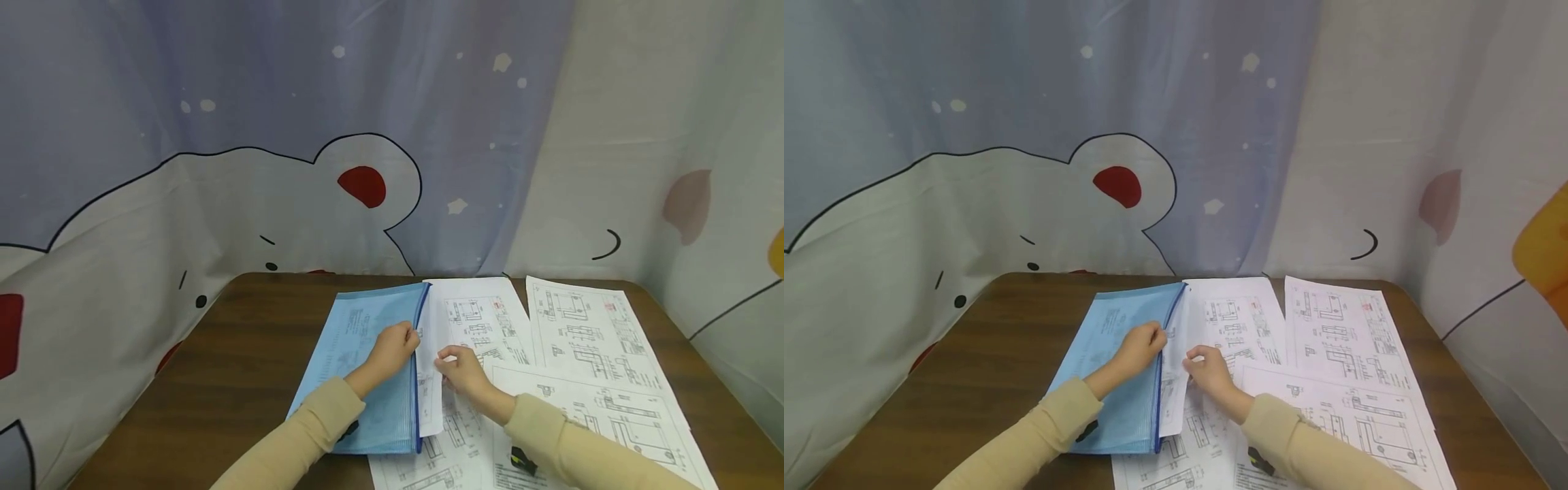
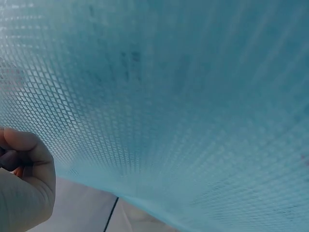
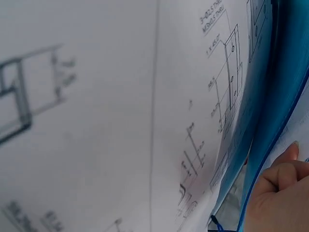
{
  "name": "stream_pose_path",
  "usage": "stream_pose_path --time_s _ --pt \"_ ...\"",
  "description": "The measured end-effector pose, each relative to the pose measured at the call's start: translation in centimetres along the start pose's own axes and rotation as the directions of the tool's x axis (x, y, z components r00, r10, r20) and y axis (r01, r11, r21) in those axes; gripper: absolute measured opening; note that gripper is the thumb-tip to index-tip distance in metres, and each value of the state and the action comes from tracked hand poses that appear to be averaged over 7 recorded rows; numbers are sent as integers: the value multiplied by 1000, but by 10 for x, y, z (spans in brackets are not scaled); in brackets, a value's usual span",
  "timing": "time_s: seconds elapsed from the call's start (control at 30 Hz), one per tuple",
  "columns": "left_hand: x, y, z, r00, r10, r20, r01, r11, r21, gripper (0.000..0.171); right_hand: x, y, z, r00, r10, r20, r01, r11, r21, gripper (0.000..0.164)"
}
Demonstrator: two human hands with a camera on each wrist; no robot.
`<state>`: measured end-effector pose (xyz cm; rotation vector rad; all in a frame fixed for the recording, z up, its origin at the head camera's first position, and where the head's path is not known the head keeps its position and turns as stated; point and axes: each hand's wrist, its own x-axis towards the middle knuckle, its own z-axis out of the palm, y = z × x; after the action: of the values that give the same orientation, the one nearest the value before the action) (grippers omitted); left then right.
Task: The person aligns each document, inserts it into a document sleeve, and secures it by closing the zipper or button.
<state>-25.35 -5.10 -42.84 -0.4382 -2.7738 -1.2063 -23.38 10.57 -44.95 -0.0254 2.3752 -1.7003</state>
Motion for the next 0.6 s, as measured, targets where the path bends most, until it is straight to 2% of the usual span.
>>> stream_pose_path --time_s 0.17,0.4,0.53,0.6 --pt "-4 8 3 1000 20 6 -20 1000 5 27 -1 -3 6 1000 3 -21 -3 1000 -15 7" --pt "-4 21 3 999 -20 -27 19 999 -36 29 -4 -11 14 1000 -6 -28 4 998 -63 8" --pt "-3 22 0 998 -33 -48 30 998 -61 29 -7 -12 18 1000 -23 -12 22 996 -84 6" --pt "-2 19 -3 998 -37 -59 34 998 -58 28 -7 -12 18 999 -42 -18 40 996 -84 12"
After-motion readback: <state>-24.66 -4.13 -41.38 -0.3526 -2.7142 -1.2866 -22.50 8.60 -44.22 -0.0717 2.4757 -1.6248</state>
